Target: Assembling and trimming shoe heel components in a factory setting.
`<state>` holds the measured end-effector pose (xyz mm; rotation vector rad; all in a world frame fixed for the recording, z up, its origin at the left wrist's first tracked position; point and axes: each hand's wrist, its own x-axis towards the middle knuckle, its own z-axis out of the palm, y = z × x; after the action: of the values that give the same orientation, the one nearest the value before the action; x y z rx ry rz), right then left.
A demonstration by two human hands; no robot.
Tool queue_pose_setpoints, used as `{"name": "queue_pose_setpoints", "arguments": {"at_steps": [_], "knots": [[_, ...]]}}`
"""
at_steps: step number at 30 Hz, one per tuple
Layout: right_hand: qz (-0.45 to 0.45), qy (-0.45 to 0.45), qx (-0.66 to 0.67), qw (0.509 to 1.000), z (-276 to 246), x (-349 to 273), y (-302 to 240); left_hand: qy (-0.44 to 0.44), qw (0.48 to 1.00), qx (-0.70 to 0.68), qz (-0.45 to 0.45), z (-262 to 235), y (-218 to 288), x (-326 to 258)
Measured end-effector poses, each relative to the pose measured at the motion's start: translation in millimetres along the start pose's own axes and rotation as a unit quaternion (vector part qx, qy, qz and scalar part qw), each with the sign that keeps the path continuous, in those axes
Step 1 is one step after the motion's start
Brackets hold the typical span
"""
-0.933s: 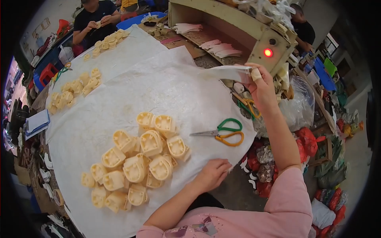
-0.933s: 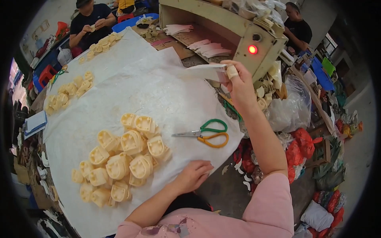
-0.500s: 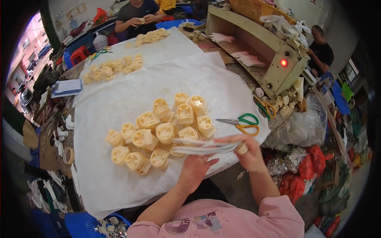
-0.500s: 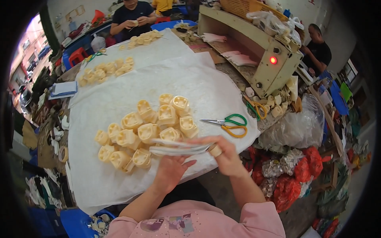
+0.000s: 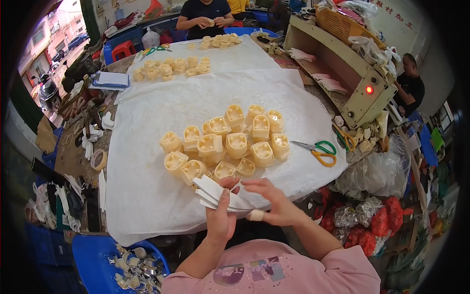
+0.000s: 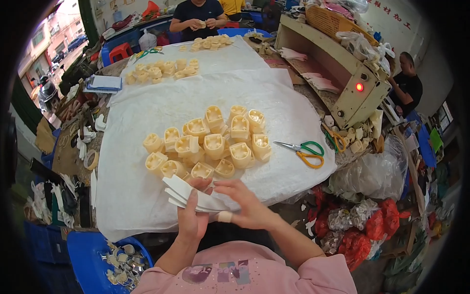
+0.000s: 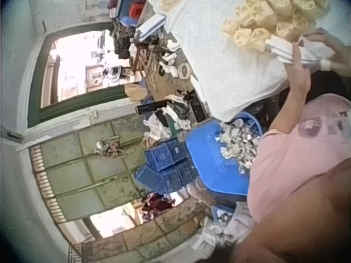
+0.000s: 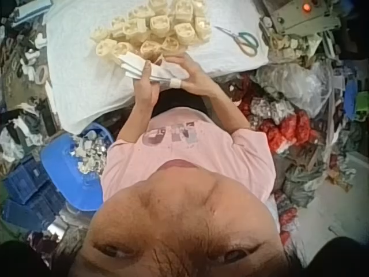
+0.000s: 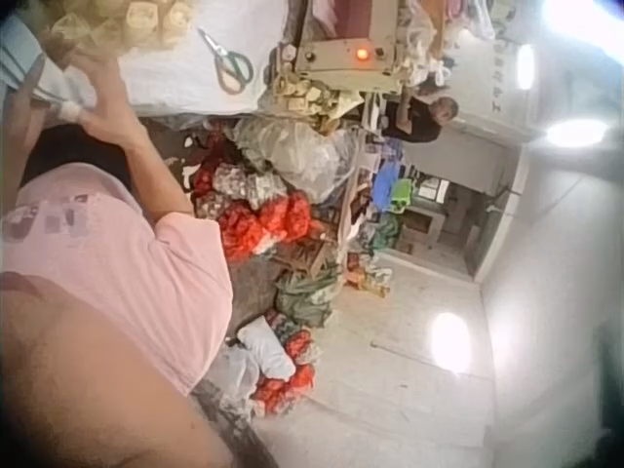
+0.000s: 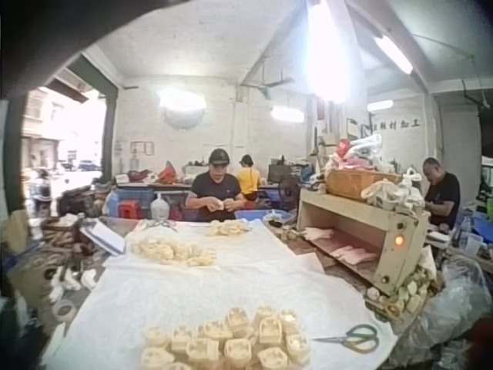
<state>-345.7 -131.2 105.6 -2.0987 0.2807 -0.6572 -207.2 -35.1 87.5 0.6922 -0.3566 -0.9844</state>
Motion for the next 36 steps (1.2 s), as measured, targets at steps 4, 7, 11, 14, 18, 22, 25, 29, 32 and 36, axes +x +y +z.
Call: {"name": "queue_pose_setpoints", "arguments": {"at_steps": [4,7,11,14,18,22,25,29,32,36], "knots": [[-0.014,-0.022,0.008,1.0,38.1,3.2,9.9,-0.011,0.999,-0.035,-0.023,-8.5,2.3,-8.4],[-0.023,-0.015,0.018,0.999,49.0,4.1,12.0,-0.01,1.0,0.001,0.007,-16.4,-0.6,-10.4],[-0.041,-0.066,-0.028,0.997,49.1,3.9,13.2,0.024,0.999,0.026,0.005,-24.7,-4.5,-14.3],[-0.031,-0.055,-0.015,0.998,47.2,4.7,5.1,0.033,0.999,0.021,-0.003,-28.3,-5.4,-17.9],[-0.012,-0.047,0.005,0.999,46.5,6.8,6.8,0.04,0.998,0.043,0.031,-34.7,-6.5,-19.5],[-0.025,-0.042,-0.019,0.999,47.6,5.1,16.1,0.044,0.998,0.006,0.032,-39.3,-1.7,-19.3],[-0.025,-0.071,-0.064,0.995,46.3,5.8,14.5,0.063,0.996,0.004,0.064,-41.5,0.8,-18.0],[-0.007,-0.106,-0.12,0.987,45.9,3.9,13.0,0.127,0.99,0.018,0.059,-36.9,-1.9,-19.3],[-0.003,-0.109,-0.136,0.985,46.8,5.1,14.4,0.137,0.989,-0.009,0.048,-36.7,1.7,-18.0],[-0.034,-0.093,-0.121,0.988,49.6,10.9,12.4,0.149,0.982,-0.114,0.031,-37.4,8.5,-15.5]]}}
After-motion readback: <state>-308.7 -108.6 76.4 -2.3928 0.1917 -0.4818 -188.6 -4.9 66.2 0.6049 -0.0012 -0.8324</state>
